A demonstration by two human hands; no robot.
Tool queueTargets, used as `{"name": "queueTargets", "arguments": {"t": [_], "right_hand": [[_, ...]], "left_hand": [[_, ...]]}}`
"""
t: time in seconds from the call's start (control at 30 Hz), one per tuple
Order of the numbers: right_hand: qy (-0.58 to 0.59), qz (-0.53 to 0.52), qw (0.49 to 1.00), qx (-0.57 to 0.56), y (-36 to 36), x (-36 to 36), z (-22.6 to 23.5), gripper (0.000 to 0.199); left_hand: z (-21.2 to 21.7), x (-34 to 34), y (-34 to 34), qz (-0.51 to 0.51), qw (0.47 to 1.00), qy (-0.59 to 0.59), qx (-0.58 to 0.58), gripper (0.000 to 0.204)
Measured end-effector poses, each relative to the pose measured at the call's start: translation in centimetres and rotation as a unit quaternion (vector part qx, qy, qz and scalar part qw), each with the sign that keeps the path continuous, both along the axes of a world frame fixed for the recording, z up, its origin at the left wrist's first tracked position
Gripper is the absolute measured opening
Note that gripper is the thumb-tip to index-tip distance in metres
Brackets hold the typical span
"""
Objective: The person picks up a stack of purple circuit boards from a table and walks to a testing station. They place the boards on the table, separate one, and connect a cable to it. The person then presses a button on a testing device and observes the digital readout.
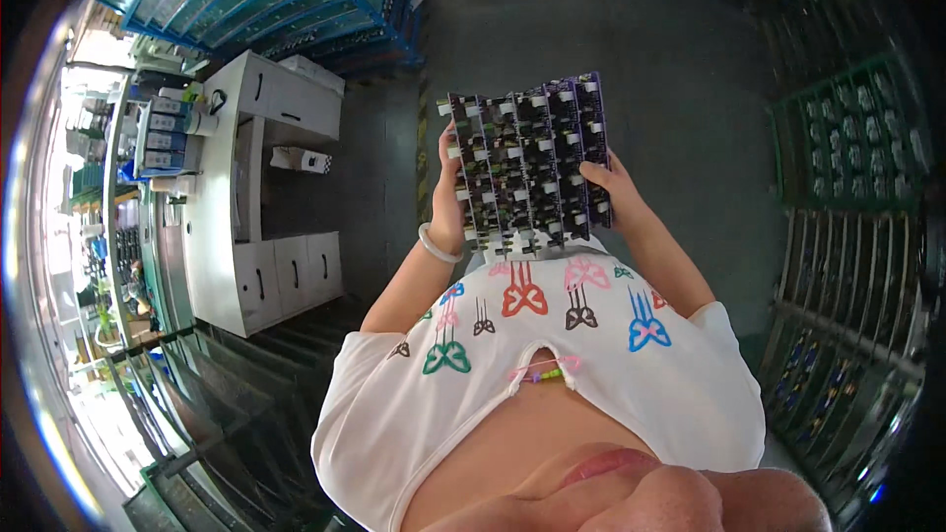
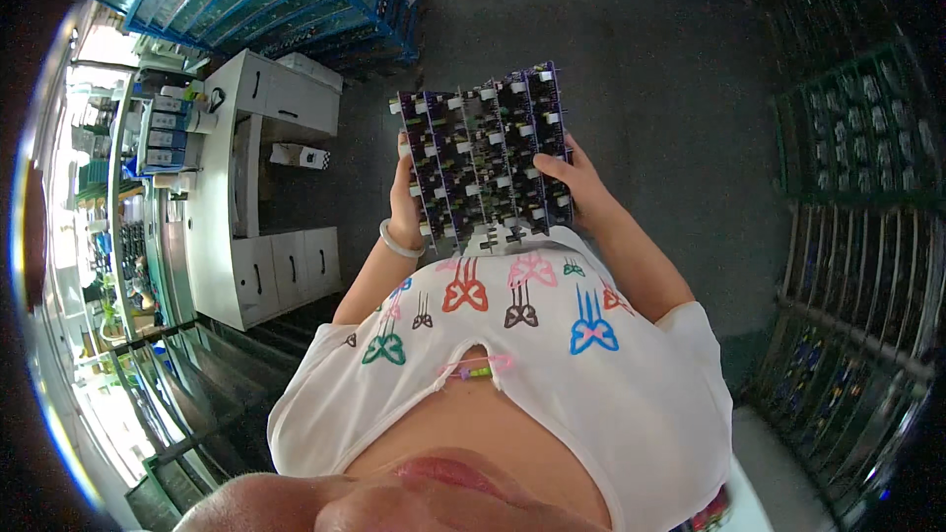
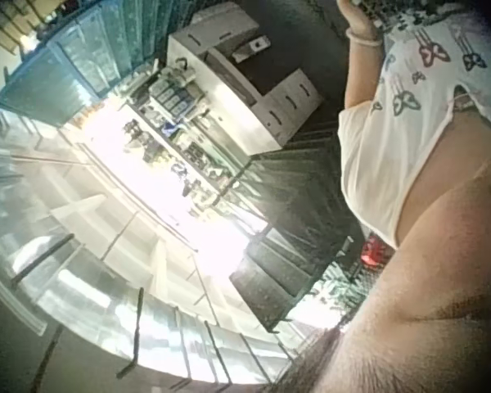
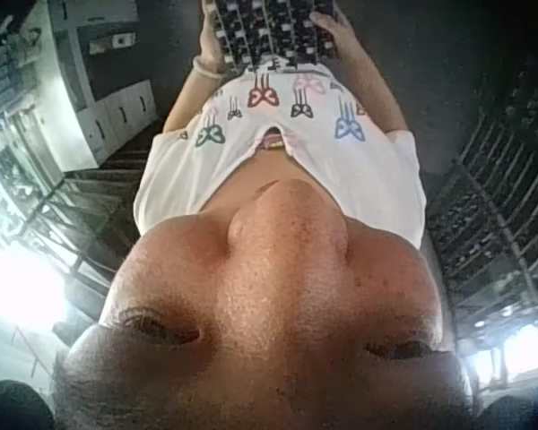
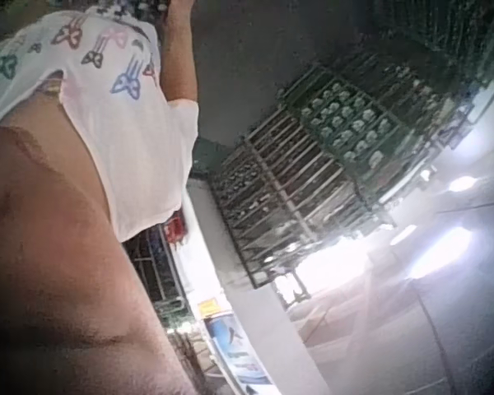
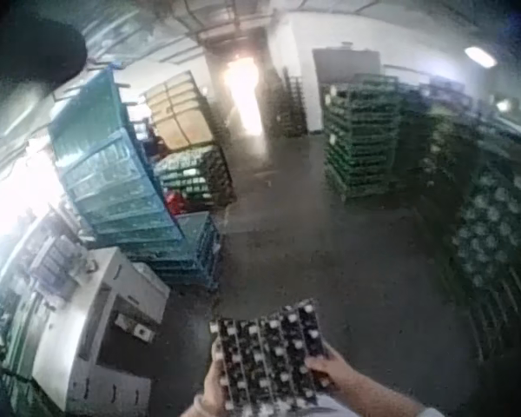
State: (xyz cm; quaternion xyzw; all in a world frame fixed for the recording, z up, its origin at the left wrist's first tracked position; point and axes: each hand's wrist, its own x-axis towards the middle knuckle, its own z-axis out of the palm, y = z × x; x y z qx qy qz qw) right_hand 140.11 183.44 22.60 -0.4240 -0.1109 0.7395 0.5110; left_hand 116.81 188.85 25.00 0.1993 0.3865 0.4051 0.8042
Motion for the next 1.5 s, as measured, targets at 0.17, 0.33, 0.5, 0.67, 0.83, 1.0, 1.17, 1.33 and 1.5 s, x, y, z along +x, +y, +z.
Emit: {"name": "queueTargets", "arguments": {"t": [0.17,0.33,0.5,0.67,0.83,1.0,1.17,1.33,1.5], "right_hand": [[-0.004,0.012,1.0,-0.011,11.5,2.8,-2.9,0.065],[-0.063,-0.011,0.997,-0.035,26.3,8.3,-5.1,0.072],[-0.047,-0.08,0.996,-0.005,39.8,15.3,-5.6,0.077],[-0.067,-0.117,0.991,0.014,52.6,22.5,-8.8,0.081],[-0.084,-0.111,0.99,-0.014,67.2,28.0,-9.8,0.084],[-0.041,-0.015,0.999,0.023,83.2,32.6,-6.8,0.079],[-0.071,-0.009,0.996,0.053,98.7,35.7,-7.0,0.078],[-0.188,-0.014,0.975,0.114,113.2,38.6,-10.2,0.087],[-0.275,-0.068,0.954,0.102,126.0,41.1,-10.2,0.094]], "left_hand": [[-3.7,2.6,10.3,0.016,1.0,-0.026,0.004,0.048],[-5.7,8.4,27.2,-0.035,0.993,-0.071,0.085,0.055],[-4.7,16.5,43.1,-0.1,0.994,-0.024,0.033,0.055],[-5.9,24.4,57.8,-0.134,0.979,0.024,0.15,0.052],[-8.2,29.7,71.9,-0.093,0.994,0.006,0.054,0.045],[-11.8,31.9,84.6,0.016,0.996,-0.07,-0.048,0.053],[-14.4,34.7,98.6,-0.045,0.978,-0.203,-0.017,0.06],[-15.8,39.0,113.7,-0.044,0.969,-0.242,-0.012,0.065],[-18.4,42.9,129.3,-0.109,0.958,-0.263,-0.035,0.065]]}}
